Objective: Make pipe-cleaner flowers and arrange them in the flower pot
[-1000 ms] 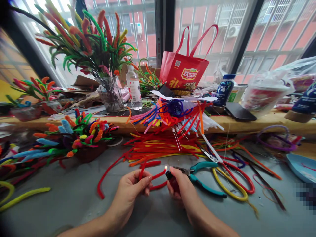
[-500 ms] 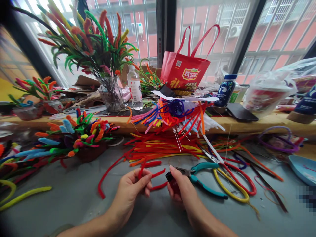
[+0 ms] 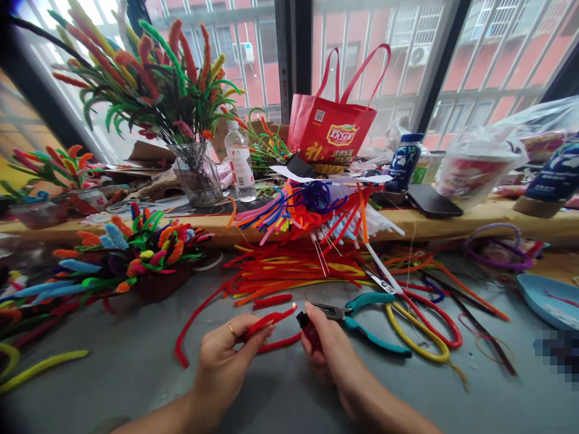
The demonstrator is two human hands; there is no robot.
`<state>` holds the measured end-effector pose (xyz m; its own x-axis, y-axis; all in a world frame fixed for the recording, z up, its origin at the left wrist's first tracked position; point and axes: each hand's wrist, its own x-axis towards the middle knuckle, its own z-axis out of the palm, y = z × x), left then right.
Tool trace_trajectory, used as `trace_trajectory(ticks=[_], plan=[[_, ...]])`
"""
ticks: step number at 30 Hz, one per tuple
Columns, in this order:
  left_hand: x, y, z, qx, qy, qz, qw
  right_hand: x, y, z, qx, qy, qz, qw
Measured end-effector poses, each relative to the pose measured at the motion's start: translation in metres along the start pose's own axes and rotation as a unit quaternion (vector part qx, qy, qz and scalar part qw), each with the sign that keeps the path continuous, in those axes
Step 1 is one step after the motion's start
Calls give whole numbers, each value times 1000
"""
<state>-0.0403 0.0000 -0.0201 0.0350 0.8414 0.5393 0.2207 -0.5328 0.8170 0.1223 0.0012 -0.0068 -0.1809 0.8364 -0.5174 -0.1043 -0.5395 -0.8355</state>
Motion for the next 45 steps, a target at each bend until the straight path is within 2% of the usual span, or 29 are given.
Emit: trace_trajectory(ticks=[2, 7, 9, 11, 12, 13, 15, 16, 17, 18, 19, 21, 23, 25, 27, 31, 36, 38, 40, 42, 44, 45], plan=[[1, 1, 1, -8, 4, -14, 1000, 0, -1, 0, 4, 7, 1, 1000], [3, 5, 1, 5, 6, -133, 991, 1, -3, 2, 15, 15, 31, 999], [3, 5, 1, -20, 3, -166, 986, 1, -6, -3, -16, 29, -18, 999], [4, 4, 2, -79, -2, -206, 975, 0, -10, -15, -121, 68, -126, 982], [5, 4, 2, -116, -3, -228, 967, 0, -13, -24, -204, 103, -187, 955], [6, 3, 2, -153, -7, -252, 956, 1, -16, -33, -299, 141, -247, 911], [8, 3, 3, -210, -15, -295, 932, 2, -21, -49, -455, 244, -335, 788], [9, 3, 4, -229, -21, -310, 922, 3, -22, -54, -498, 272, -373, 734], [9, 3, 5, -245, -28, -323, 914, 3, -22, -56, -516, 282, -400, 703], [9, 3, 5, -258, -34, -331, 907, 3, -21, -54, -514, 263, -418, 701], [8, 3, 6, -272, -39, -336, 901, 1, -19, -49, -494, 215, -421, 730], [6, 3, 9, -300, -56, -343, 889, -3, -14, -32, -414, 69, -374, 827], [2, 3, 12, -321, -87, -353, 875, -7, -9, -15, -306, -24, -316, 898], [0, 4, 14, -327, -127, -369, 861, -9, -5, -4, -215, -41, -259, 941], [-2, 4, 15, -320, -164, -390, 848, -8, -3, -1, -153, -18, -218, 964], [-3, 4, 16, -307, -227, -422, 822, -3, 3, -5, -91, 9, -201, 975], [-8, 4, 14, -258, -340, -446, 787, -1, 14, -3, -53, -64, -155, 984], [-8, 4, 14, -243, -358, -449, 782, -2, 17, -1, -49, -76, -158, 983], [-6, 4, 13, -267, -322, -444, 793, -5, 16, -1, -51, -59, -192, 978], [-2, 5, 13, -318, -240, -432, 810, -10, 14, -1, -70, -17, -258, 964], [2, 6, 12, -371, -155, -421, 813, -15, 12, -1, -115, 18, -341, 933], [4, 7, 11, -398, -122, -428, 803, -18, 11, -1, -142, 26, -384, 912]])
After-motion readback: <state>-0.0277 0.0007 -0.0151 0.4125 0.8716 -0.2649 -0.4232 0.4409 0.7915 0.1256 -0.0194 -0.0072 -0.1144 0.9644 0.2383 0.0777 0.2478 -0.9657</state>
